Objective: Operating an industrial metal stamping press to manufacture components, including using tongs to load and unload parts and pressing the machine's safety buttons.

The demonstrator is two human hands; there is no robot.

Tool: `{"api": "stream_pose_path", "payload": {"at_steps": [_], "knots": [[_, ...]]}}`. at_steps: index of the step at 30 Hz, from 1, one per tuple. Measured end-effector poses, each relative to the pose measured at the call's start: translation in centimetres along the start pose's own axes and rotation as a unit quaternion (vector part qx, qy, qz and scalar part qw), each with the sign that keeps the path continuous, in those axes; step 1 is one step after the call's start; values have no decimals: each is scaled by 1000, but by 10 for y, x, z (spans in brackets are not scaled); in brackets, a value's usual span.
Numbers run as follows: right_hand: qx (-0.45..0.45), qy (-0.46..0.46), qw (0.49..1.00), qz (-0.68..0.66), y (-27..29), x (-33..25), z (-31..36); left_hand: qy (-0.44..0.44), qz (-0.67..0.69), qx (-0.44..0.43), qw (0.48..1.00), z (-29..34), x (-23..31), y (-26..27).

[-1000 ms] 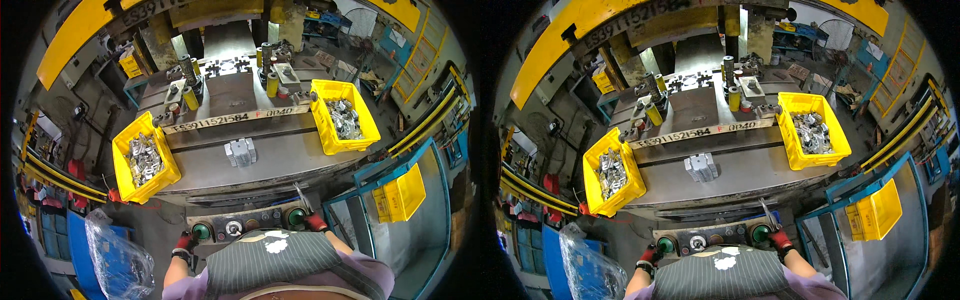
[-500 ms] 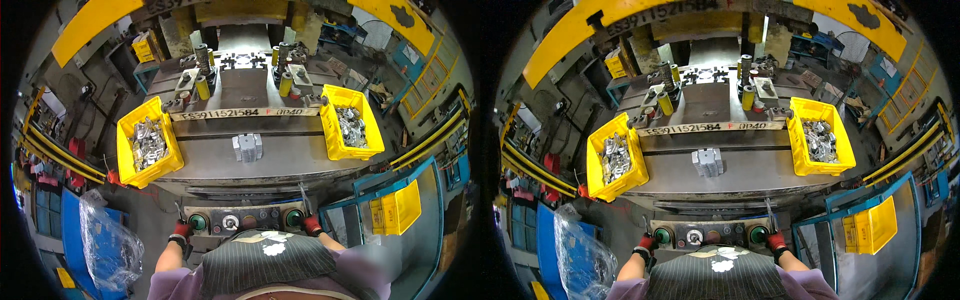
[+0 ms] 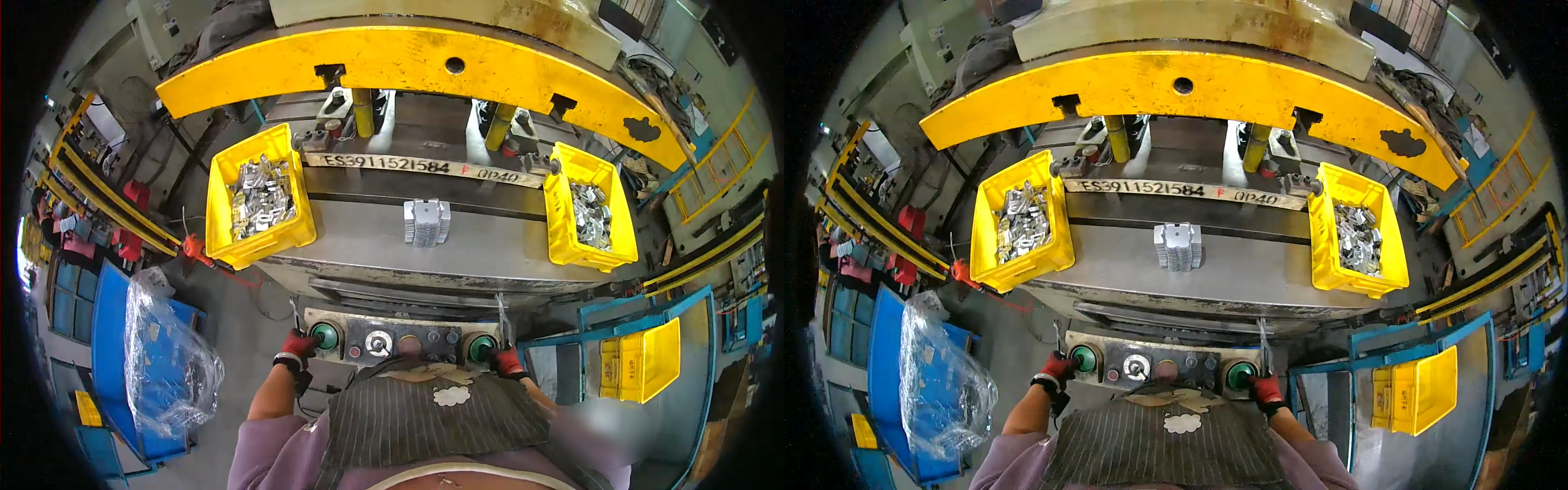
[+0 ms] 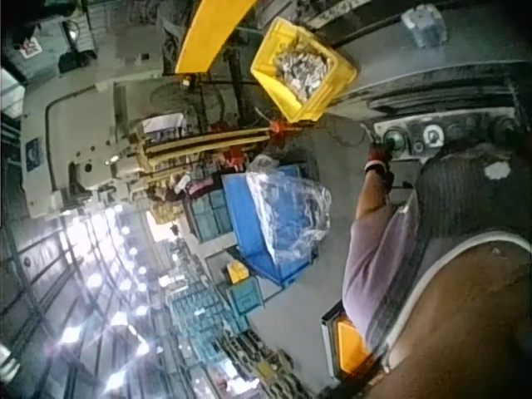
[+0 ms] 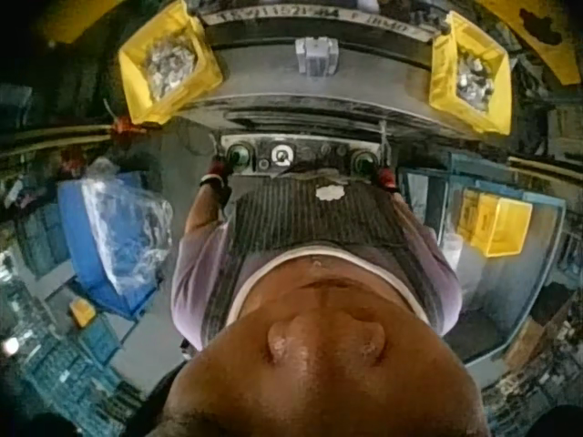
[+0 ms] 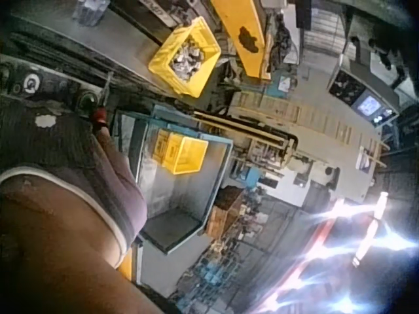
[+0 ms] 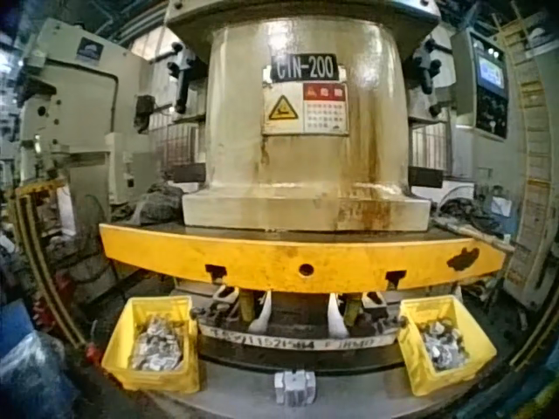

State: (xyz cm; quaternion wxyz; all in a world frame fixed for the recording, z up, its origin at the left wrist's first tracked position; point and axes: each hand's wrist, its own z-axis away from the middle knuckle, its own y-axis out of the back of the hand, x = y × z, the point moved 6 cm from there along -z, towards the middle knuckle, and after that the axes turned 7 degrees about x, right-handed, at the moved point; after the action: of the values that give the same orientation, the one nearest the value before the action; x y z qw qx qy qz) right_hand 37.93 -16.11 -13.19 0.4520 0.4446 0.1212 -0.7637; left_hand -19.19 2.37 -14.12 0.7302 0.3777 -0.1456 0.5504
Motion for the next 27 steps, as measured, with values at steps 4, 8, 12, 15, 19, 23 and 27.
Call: {"api": "stream_pose_path", "payload": {"at_steps": [4, 8, 12, 15, 19, 23, 27], "knots": [[-13, 10, 996, 90, 4, -22, 28, -29, 39, -23, 999, 19, 17, 14], [150, 116, 941, 281, 45, -22, 47, -23, 136, -50, 989, 100, 44, 96], [122, 240, 952, 148, 73, -13, 50, -14, -8, 29, 999, 195, 64, 219], [92, 212, 968, 98, 49, -62, 41, -91, 66, 96, 989, 244, 108, 244], [-9, 359, 933, 32, -34, -209, 29, -245, 232, 130, 933, 247, 195, 181], [-49, 486, 871, 42, -100, -379, 42, -314, 362, 50, 876, 217, 250, 102], [23, 578, 798, 170, -162, -493, 31, -292, 435, -19, 852, 224, 290, 45]]}}
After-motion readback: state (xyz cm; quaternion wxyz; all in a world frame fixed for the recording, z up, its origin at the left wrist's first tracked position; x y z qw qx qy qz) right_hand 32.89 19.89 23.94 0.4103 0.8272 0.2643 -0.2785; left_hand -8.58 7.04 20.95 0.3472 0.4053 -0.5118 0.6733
